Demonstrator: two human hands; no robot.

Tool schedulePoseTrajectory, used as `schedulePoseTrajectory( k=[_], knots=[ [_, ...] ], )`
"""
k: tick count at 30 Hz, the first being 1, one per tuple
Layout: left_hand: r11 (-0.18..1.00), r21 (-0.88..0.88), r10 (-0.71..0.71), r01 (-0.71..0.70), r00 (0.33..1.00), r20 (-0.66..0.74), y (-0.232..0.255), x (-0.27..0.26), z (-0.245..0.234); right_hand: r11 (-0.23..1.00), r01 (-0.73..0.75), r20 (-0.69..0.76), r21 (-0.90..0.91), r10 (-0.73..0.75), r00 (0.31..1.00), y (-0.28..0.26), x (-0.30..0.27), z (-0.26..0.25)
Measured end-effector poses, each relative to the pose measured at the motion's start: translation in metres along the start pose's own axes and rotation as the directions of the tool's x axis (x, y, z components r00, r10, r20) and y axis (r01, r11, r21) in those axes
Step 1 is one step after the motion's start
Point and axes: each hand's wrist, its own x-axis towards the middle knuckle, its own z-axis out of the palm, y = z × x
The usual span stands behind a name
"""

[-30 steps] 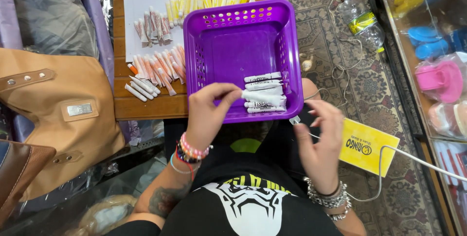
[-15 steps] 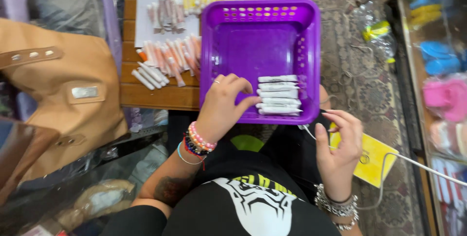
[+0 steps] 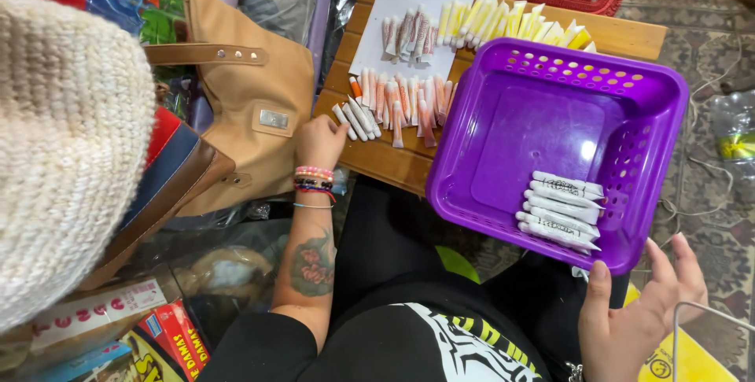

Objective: Wrap small white tubes in protective sleeves and place them into a purple basket.

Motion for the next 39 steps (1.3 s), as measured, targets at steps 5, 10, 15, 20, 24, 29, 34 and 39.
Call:
schedulePoseTrajectory(
  k=[5, 10, 15, 20, 24, 29, 34, 39],
  knots=[
    [0.986, -0.043, -0.156, 0.161, 0.982, 0.111, 0.017, -0.004, 0.01, 0.998, 0.032, -0.025, -0.06, -0.034, 0.999, 0.006, -0.002, 0.003],
    [0.973, -0.037, -0.224, 0.226, 0.973, 0.056, 0.025, -0.002, 0.012, 0.997, 0.071, -0.149, 0.008, -0.069, 0.986, 0.011, -0.016, 0.005],
    [0.999, -0.028, -0.045, 0.044, 0.999, -0.029, 0.043, -0.023, -0.032, 0.979, 0.128, -0.114, 0.157, -0.111, 0.987, 0.023, -0.023, 0.003],
    [0.879, -0.254, 0.387, -0.404, 0.915, -0.116, 0.119, -0.095, -0.137, 0.943, 0.161, -0.031, 0.292, -0.159, 0.987, 0.011, -0.021, 0.005],
    [0.372, -0.451, 0.841, -0.812, 0.5, -0.206, 0.171, -0.14, -0.173, 0.925, 0.314, -0.027, 0.215, -0.315, 0.949, -0.013, -0.009, -0.002],
    [0.043, -0.559, 0.952, -0.828, 0.203, -0.229, 0.223, -0.178, -0.166, 0.923, 0.276, 0.113, 0.267, -0.314, 0.943, -0.019, -0.007, -0.008],
    [-0.074, -0.61, 0.974, -0.789, 0.076, -0.215, 0.238, -0.191, -0.159, 0.776, -0.281, 0.522, 0.564, -0.071, 0.85, 0.007, -0.025, -0.011],
    [-0.118, -0.373, 0.986, -0.92, -0.064, -0.155, 0.241, -0.196, -0.151, 0.26, -0.696, 0.738, 0.67, -0.126, 0.663, 0.011, -0.03, -0.019]
  ],
)
